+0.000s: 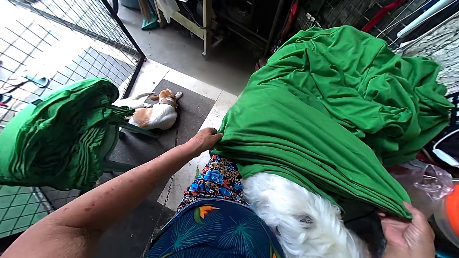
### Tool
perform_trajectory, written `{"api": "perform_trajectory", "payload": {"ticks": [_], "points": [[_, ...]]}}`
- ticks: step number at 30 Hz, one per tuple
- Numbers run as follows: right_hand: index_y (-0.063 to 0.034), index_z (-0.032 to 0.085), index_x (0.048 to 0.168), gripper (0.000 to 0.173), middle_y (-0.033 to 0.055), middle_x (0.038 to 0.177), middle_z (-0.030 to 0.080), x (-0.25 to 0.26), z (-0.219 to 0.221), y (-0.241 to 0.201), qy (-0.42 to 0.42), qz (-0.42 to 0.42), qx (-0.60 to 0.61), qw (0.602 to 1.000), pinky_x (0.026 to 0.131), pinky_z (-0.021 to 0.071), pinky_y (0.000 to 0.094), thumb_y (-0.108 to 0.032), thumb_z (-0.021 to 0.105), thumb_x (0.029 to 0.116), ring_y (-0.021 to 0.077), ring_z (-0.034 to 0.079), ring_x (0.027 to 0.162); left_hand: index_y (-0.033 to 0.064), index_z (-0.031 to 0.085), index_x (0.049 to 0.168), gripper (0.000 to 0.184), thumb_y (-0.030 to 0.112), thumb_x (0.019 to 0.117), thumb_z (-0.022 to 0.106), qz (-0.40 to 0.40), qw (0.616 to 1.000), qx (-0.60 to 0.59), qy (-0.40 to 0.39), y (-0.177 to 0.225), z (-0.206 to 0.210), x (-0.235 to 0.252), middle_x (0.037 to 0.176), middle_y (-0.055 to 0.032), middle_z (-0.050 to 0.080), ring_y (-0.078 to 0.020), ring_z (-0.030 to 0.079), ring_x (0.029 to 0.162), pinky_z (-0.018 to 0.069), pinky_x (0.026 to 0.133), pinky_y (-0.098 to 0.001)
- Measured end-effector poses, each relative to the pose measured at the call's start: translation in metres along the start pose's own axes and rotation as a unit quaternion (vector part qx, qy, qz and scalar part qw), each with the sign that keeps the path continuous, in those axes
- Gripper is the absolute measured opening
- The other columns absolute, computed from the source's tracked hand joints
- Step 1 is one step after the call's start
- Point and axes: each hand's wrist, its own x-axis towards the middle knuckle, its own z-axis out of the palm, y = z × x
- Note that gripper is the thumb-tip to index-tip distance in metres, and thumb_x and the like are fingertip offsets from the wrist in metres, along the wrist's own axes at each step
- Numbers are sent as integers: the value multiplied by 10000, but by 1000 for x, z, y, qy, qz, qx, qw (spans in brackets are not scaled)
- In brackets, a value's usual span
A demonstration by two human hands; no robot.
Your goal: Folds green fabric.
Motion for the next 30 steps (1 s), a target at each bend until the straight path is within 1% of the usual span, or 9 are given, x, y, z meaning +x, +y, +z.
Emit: {"api": "perform_trajectory", "payload": {"ticks": [3, 6, 8, 10, 14, 17, 18, 24, 30], "points": [[-162, 548, 1012, 152, -48, 820, 676, 1, -1, -1, -1, -4, 1, 1000, 476, 507, 195, -155, 403, 1057, 45, 633, 595, -106, 558, 1215, 338, 194, 1106, 447, 73, 997, -27, 17, 13, -10, -2, 1093, -241, 620, -253, 628, 928, 524, 881, -420], [-162, 542, 1018, 131, -53, 827, 671, -1, 0, -3, -1, -19, -4, 1000, 489, 514, 200, -148, 416, 1050, 44, 635, 608, -45, 588, 1131, 228, 159, 1076, 504, 201, 972, -106, 66, 31, -25, -9, 944, -89, 628, -96, 614, 802, 538, 763, -287], [-162, 539, 1013, 121, -60, 830, 668, -2, 1, -4, 2, -28, -9, 1000, 496, 518, 200, -139, 424, 1041, 39, 636, 620, -9, 574, 1184, 201, 141, 1059, 531, 219, 962, -147, 66, 30, -28, -8, 952, -58, 641, -71, 632, 792, 553, 737, -249], [-159, 526, 1028, 108, -58, 840, 654, -1, 2, -3, 2, -27, -13, 1000, 505, 514, 201, -140, 421, 1043, 37, 629, 629, -36, 550, 1301, 304, 145, 1057, 545, 116, 982, -147, 29, 16, -24, -7, 1033, -125, 657, -134, 649, 838, 566, 790, -316], [-162, 527, 1026, 111, -55, 836, 659, -1, 1, 0, 3, -18, -13, 1000, 497, 511, 196, -143, 420, 1053, 40, 631, 618, 6, 571, 1178, 347, 320, 1105, 442, -60, 995, -83, -16, -11, -7, -1, 806, -53, 573, -76, 565, 642, 507, 629, -215], [-169, 534, 1019, 120, -60, 837, 667, -2, 1, -1, 4, -17, -14, 1000, 495, 512, 196, -143, 420, 1048, 40, 637, 622, -41, 520, 1358, 411, 273, 1124, 396, -23, 998, -54, -19, -15, 1, 1, 1263, -245, 587, -278, 595, 1094, 477, 964, -416], [-168, 534, 1018, 120, -59, 835, 667, -2, 1, -1, 5, -16, -14, 1000, 493, 513, 198, -144, 420, 1048, 41, 638, 622, -50, 508, 1366, 412, 263, 1126, 388, -15, 998, -58, -22, -17, 3, 3, 1309, -269, 565, -309, 587, 1144, 471, 988, -441], [-165, 537, 1014, 128, -58, 835, 669, -1, 1, 0, 7, -14, -11, 1000, 488, 512, 196, -139, 416, 1048, 42, 638, 614, -41, 517, 1326, 382, 263, 1119, 417, -9, 998, -59, -3, -15, 5, 3, 1168, -234, 597, -242, 628, 950, 527, 859, -379], [-169, 542, 1008, 130, -57, 834, 675, -2, 1, -1, -2, -12, -9, 1000, 491, 514, 195, -139, 420, 1042, 41, 639, 612, -110, 619, 1163, 360, 221, 1093, 493, 86, 986, 142, 17, 1, -12, 5, 1072, -306, 645, -405, 663, 962, 508, 913, -569]]}}
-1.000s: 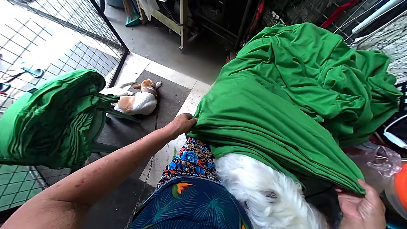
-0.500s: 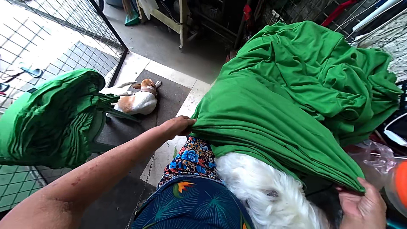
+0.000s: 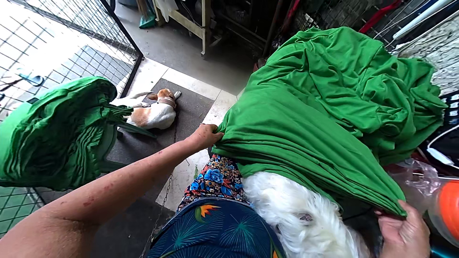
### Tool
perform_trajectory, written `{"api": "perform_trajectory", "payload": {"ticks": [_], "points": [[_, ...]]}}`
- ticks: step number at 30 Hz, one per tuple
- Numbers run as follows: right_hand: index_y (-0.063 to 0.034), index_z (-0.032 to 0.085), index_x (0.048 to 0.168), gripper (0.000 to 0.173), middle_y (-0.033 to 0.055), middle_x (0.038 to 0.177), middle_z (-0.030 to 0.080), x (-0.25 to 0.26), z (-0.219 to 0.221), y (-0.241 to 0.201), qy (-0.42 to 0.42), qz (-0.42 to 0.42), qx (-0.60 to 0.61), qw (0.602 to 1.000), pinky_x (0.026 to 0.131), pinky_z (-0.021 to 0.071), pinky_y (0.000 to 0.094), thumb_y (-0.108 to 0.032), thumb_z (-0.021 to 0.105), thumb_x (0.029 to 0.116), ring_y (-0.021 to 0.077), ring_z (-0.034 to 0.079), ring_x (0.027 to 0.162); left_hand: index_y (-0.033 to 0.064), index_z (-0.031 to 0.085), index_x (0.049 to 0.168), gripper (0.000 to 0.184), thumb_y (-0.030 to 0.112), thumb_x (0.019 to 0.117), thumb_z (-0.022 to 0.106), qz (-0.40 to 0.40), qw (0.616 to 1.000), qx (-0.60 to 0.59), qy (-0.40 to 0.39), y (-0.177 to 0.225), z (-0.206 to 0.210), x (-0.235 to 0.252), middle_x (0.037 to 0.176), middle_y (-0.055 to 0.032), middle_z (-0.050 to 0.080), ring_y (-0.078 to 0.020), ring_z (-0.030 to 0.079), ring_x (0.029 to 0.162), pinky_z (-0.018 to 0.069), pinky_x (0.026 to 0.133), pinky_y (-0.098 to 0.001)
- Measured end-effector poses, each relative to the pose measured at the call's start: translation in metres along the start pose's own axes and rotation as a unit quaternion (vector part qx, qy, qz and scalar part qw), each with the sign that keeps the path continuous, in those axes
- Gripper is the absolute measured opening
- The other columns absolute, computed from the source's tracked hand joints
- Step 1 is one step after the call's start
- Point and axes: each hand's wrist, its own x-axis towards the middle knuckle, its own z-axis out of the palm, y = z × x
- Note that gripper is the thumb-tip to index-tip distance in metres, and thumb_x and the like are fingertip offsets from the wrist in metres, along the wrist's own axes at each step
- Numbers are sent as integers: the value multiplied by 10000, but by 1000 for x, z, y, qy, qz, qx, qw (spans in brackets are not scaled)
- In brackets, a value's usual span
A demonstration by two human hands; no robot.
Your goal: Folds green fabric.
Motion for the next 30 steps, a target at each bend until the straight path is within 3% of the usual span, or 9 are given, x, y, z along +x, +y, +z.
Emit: {"api": "perform_trajectory", "payload": {"ticks": [2, 7, 10, 13, 17, 20, 22, 26, 30], "points": [[-165, 539, 1010, 133, -53, 842, 672, -1, -2, 0, -1, 2, -2, 1000, 491, 513, 196, -133, 414, 1042, 44, 638, 613, -103, 620, 1178, 357, 222, 1088, 504, 9, 1000, 27, -8, 15, -15, -5, 1070, -307, 651, -413, 664, 951, 506, 905, -583], [-167, 543, 1014, 126, -54, 834, 675, -2, -4, 2, -4, 4, -1, 1000, 485, 514, 198, -141, 422, 1036, 42, 638, 608, -50, 638, 1086, 318, 256, 1070, 552, 17, 999, 41, -13, 33, -33, -7, 906, -178, 646, -236, 639, 759, 545, 772, -432], [-165, 540, 1014, 127, -54, 826, 666, -2, -4, 4, -4, 4, -9, 1000, 493, 514, 202, -144, 417, 1040, 44, 634, 614, -56, 647, 1013, 298, 231, 1052, 573, 136, 986, -46, 80, 22, -29, -5, 839, -150, 620, -222, 589, 739, 503, 744, -450], [-170, 547, 1006, 137, -59, 826, 675, -2, -5, 4, -1, 0, -10, 1000, 493, 521, 204, -145, 417, 1043, 43, 642, 617, -10, 629, 1081, 239, 210, 1050, 540, 222, 950, -158, 153, 15, -21, 1, 858, -23, 619, -47, 580, 748, 503, 733, -257], [-164, 549, 1000, 135, -52, 830, 676, -1, -5, 4, -4, 0, -8, 1000, 492, 521, 206, -146, 422, 1045, 49, 647, 623, -56, 536, 1339, 360, 141, 1039, 571, 37, 973, -225, 39, -8, -1, 13, 1076, -193, 653, -203, 636, 875, 541, 832, -394], [-168, 549, 996, 136, -59, 831, 678, -2, -5, 9, -2, 5, -14, 1000, 484, 518, 204, -146, 424, 1044, 45, 646, 618, -56, 588, 1223, 311, 207, 1081, 506, -80, 976, -199, -28, -6, -3, 12, 995, -160, 624, -166, 595, 802, 525, 783, -343], [-168, 542, 1006, 125, -53, 839, 672, -3, -5, 11, 3, 12, -16, 1000, 490, 517, 203, -140, 426, 1045, 45, 646, 629, -45, 579, 1233, 358, 256, 1100, 439, -109, 978, -171, -40, 2, -5, 10, 1048, -174, 600, -198, 582, 856, 503, 806, -367], [-169, 546, 1007, 123, -52, 842, 669, -3, -2, 11, 8, 14, -13, 1000, 490, 511, 200, -149, 430, 1043, 45, 640, 626, -45, 532, 1373, 419, 247, 1101, 406, -80, 983, -154, -54, -4, 2, 19, 1352, -295, 552, -381, 544, 1253, 418, 1060, -536], [-165, 546, 1005, 127, -46, 839, 669, -4, -3, 11, 10, 14, -13, 1000, 484, 512, 204, -144, 427, 1044, 52, 639, 617, -46, 530, 1360, 396, 236, 1108, 411, -77, 982, -164, -60, -9, 16, 26, 1311, -283, 571, -357, 569, 1205, 446, 1026, -512]]}}
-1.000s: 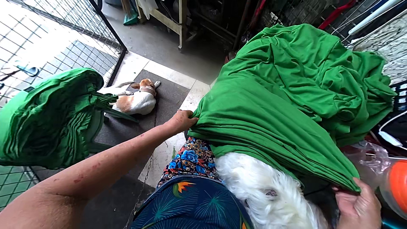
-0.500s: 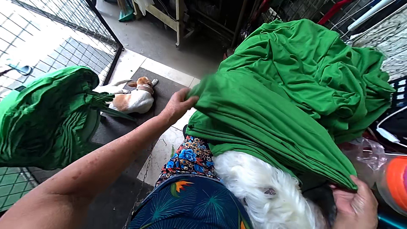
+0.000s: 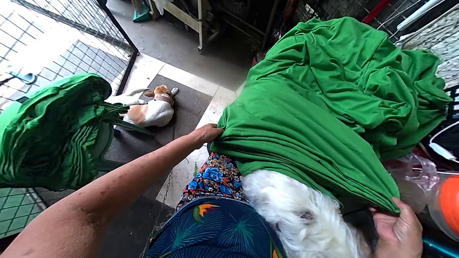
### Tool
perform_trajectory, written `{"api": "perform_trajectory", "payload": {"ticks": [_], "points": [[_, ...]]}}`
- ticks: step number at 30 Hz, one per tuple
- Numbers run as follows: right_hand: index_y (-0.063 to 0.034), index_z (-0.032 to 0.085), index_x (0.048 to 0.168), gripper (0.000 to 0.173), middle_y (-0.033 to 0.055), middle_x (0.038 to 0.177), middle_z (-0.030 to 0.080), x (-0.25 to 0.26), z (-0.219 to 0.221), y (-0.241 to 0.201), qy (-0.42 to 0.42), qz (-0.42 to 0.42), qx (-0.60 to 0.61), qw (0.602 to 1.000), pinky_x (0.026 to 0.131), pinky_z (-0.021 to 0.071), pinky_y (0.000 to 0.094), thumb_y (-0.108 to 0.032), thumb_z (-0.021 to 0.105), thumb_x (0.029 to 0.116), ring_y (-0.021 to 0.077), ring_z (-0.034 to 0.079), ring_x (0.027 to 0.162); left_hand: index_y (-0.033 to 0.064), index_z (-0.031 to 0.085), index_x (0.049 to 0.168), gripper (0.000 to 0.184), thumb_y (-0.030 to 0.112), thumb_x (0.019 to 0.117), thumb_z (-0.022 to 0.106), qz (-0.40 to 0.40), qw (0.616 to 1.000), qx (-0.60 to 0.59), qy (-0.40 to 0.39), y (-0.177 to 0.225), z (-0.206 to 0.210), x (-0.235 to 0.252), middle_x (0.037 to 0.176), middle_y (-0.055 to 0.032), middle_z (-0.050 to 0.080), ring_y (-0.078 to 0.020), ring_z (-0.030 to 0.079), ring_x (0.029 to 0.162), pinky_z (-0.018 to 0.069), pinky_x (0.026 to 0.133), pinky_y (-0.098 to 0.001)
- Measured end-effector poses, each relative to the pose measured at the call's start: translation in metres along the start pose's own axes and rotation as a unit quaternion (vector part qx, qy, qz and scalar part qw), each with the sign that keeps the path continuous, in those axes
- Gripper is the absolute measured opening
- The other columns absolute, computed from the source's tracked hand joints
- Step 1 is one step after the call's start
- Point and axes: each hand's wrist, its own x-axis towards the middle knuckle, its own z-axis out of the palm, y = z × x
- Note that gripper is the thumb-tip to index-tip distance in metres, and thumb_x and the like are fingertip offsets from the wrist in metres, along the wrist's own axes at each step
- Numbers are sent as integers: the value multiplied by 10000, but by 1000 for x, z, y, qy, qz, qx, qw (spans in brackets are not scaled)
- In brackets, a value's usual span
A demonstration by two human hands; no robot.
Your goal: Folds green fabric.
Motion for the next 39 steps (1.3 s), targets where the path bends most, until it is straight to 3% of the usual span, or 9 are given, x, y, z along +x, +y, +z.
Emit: {"api": "perform_trajectory", "payload": {"ticks": [6, 10, 12, 15, 19, 22, 24, 31, 39], "points": [[-161, 547, 992, 135, -49, 815, 669, 1, -2, 0, -8, 0, -1, 1000, 476, 513, 202, -133, 426, 1043, 48, 635, 598, -98, 600, 1197, 361, 217, 1070, 478, 103, 991, 28, 80, 7, -5, 2, 1118, -292, 637, -374, 634, 1051, 479, 952, -571], [-156, 523, 1015, 112, -60, 831, 653, -1, -1, -9, -11, -33, -8, 999, 513, 529, 210, -126, 418, 1042, 43, 637, 630, -36, 552, 1250, 271, 155, 1080, 462, 171, 970, -142, 94, 46, -17, -27, 1043, -126, 644, -152, 663, 899, 577, 819, -341], [-157, 511, 1021, 97, -63, 835, 645, -1, 0, -13, -4, -49, -9, 999, 524, 532, 210, -118, 423, 1036, 41, 638, 643, 8, 526, 1259, 237, 140, 1078, 448, 190, 960, -197, 67, 50, -20, -34, 1044, -78, 641, -117, 667, 908, 583, 817, -310], [-153, 514, 1011, 97, -61, 824, 648, 0, 0, -12, -3, -46, -9, 999, 511, 530, 205, -112, 431, 1037, 40, 639, 632, -24, 529, 1323, 304, 136, 1074, 463, 92, 979, -180, 23, 28, -19, -27, 1121, -145, 649, -186, 662, 965, 569, 870, -381], [-150, 525, 1013, 106, -60, 821, 661, 0, -1, -6, -17, -31, -13, 999, 500, 527, 204, -111, 430, 1038, 45, 643, 618, 10, 579, 1234, 312, 243, 1097, 422, -46, 991, -119, -34, -5, -13, -9, 1052, -114, 624, -160, 625, 865, 541, 773, -319], [-151, 528, 997, 110, -61, 807, 665, -2, -1, -5, -10, -24, -14, 1000, 481, 521, 201, -110, 434, 1033, 41, 639, 601, -55, 522, 1351, 407, 255, 1117, 399, -32, 999, -27, -13, -4, -9, -6, 1297, -249, 571, -296, 585, 1139, 475, 986, -440], [-149, 529, 998, 110, -59, 806, 665, -2, -1, -5, -11, -23, -13, 1000, 480, 521, 204, -111, 432, 1034, 46, 640, 599, -53, 502, 1389, 434, 268, 1118, 393, -31, 999, -5, -18, -6, -7, -2, 1361, -276, 543, -348, 558, 1229, 447, 1039, -490], [-150, 532, 1008, 106, -58, 820, 669, -2, -2, -1, -12, -15, -12, 1000, 481, 524, 203, -119, 435, 1037, 46, 641, 599, -28, 505, 1406, 436, 279, 1115, 399, -31, 998, -56, -23, -15, -1, 6, 1370, -260, 547, -334, 558, 1242, 456, 1038, -475], [-141, 508, 1020, 89, -62, 825, 649, 0, 1, -16, -10, -53, -10, 998, 509, 530, 204, -104, 428, 1033, 39, 635, 622, -19, 534, 1342, 365, 232, 1107, 411, 68, 993, -85, 33, 20, -14, -19, 1149, -182, 627, -210, 627, 971, 529, 866, -387]]}}
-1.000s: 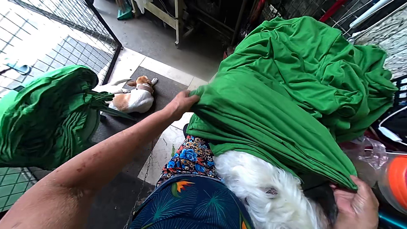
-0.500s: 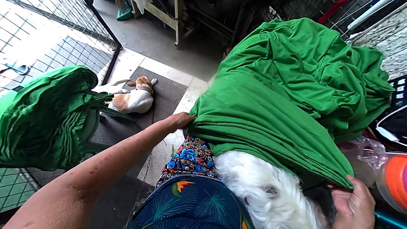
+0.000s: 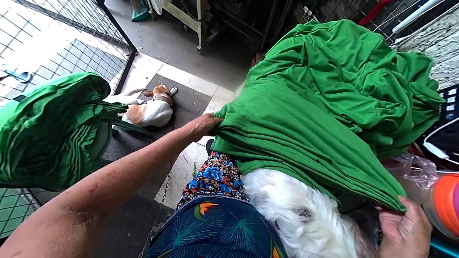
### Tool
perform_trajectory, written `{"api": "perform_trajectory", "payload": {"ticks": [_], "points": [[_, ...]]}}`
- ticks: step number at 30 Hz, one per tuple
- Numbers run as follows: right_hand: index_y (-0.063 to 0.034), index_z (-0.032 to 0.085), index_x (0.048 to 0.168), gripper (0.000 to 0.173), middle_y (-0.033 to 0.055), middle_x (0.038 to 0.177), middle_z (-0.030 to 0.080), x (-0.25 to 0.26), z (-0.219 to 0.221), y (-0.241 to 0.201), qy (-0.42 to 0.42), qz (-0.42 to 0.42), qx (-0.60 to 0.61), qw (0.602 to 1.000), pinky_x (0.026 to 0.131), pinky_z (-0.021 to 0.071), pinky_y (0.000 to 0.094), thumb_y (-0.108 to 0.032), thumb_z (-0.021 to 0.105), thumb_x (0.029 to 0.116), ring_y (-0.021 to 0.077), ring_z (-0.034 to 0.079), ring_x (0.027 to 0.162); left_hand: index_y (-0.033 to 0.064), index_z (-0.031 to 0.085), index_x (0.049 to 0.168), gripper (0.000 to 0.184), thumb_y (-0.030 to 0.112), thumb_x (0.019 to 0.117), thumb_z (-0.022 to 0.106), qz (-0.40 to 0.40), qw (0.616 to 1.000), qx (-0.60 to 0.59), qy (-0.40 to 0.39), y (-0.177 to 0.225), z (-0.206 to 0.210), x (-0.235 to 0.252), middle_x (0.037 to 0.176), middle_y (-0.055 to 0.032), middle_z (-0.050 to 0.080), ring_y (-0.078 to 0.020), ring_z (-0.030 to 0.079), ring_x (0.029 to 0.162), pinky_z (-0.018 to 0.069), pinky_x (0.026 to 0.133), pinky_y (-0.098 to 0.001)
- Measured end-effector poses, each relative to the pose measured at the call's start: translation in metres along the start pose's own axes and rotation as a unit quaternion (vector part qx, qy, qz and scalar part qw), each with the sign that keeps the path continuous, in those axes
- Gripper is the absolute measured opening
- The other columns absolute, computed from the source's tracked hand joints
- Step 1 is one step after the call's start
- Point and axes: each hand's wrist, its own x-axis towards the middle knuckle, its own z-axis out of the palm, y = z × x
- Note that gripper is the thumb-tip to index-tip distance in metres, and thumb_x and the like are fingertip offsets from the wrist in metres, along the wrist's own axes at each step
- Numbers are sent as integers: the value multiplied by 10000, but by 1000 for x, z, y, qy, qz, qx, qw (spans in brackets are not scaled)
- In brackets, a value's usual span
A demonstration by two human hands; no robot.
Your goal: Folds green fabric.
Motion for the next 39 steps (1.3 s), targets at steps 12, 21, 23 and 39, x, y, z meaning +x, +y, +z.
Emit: {"api": "perform_trajectory", "payload": {"ticks": [12, 21, 23, 39], "points": [[-126, 494, 1044, 57, -68, 893, 626, 2, 2, -12, -31, -48, -32, 998, 672, 587, 261, -95, 457, 1012, 44, 660, 775, -43, 520, 1310, 362, 247, 1107, 444, -76, 997, 21, -22, -50, 0, -9, 1087, -181, 620, -174, 633, 872, 551, 790, -329], [-137, 491, 1003, 65, -87, 842, 630, -4, -6, 10, -41, -31, -15, 999, 615, 577, 212, -88, 452, 1018, 10, 653, 707, -48, 567, 1301, 395, 252, 1102, 404, -40, 998, 36, -42, -68, 0, 17, 1235, -222, 605, -267, 592, 1104, 476, 975, -434], [-137, 497, 996, 73, -87, 839, 638, -5, -7, 11, -44, -28, -15, 999, 616, 581, 208, -85, 452, 1021, 8, 658, 708, -51, 581, 1278, 391, 256, 1101, 415, -40, 998, 33, -23, -67, 3, 16, 1192, -234, 622, -278, 618, 1063, 499, 950, -443], [-114, 522, 1060, 84, -79, 813, 619, 12, 5, -36, -32, -36, -78, 996, 529, 528, 204, -136, 442, 1044, 17, 599, 610, -58, 566, 1293, 467, 339, 1100, 412, 71, 990, 82, 91, 43, -25, -2, 1159, -238, 625, -291, 635, 996, 523, 885, -499]]}}
